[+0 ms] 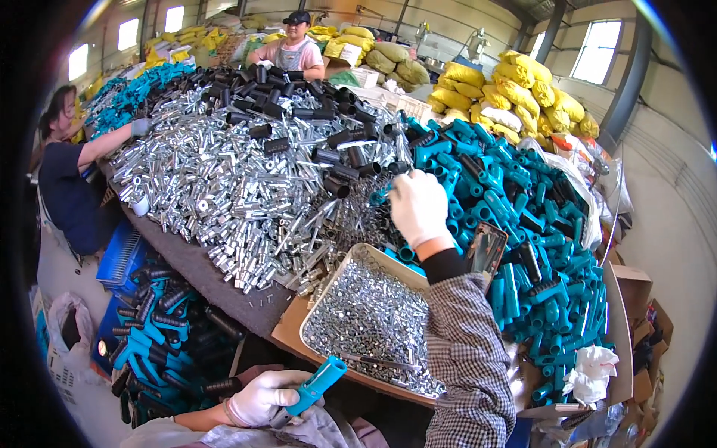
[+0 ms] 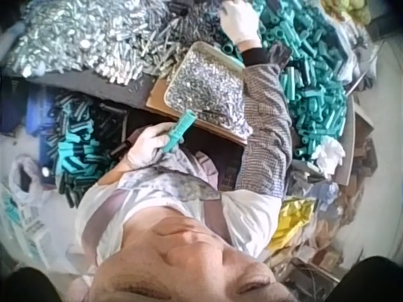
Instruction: Assembling hand tool components by inserting springs and metal rods into plastic handles.
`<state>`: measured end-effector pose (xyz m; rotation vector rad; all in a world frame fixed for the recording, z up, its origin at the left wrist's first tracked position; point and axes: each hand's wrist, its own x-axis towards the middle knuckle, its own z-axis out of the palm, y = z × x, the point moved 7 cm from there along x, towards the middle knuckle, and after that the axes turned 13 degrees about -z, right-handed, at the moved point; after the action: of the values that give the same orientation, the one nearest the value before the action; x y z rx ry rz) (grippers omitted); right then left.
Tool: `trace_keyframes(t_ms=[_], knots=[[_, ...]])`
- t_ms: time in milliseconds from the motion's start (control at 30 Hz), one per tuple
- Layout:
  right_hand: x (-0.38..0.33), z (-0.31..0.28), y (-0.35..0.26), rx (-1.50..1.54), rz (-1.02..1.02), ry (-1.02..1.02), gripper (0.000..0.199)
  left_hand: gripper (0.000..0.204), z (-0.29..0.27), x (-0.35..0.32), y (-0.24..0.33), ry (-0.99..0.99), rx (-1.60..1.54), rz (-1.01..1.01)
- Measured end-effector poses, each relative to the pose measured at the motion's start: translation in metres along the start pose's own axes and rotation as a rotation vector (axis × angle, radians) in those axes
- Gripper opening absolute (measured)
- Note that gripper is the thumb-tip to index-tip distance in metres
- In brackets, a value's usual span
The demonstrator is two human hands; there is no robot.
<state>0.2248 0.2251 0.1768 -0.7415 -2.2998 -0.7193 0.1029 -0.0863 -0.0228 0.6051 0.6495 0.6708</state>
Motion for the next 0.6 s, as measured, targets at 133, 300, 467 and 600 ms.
trace_keyframes(t_ms=[133, 300, 467, 600], knots=[[0.056, 0.044, -0.045, 0.1, -0.089, -0.075, 0.016, 0.075, 0.013, -0.004, 0.011, 0.043, 0.024, -0.018], [0.088, 0.126, -0.08, -0.097, 0.122, -0.481, 0.021, 0.086, 0.014, -0.016, 0.02, 0.142, -0.029, -0.02], [0.082, 0.082, -0.064, 0.052, 0.177, -0.207, 0.02, 0.068, 0.004, -0.018, 0.022, 0.084, 0.061, 0.091], [0.018, -0.03, -0.101, 0.81, 0.254, 0.025, 0.055, 0.054, -0.005, -0.027, 0.018, 0.188, 0.002, 0.144]])
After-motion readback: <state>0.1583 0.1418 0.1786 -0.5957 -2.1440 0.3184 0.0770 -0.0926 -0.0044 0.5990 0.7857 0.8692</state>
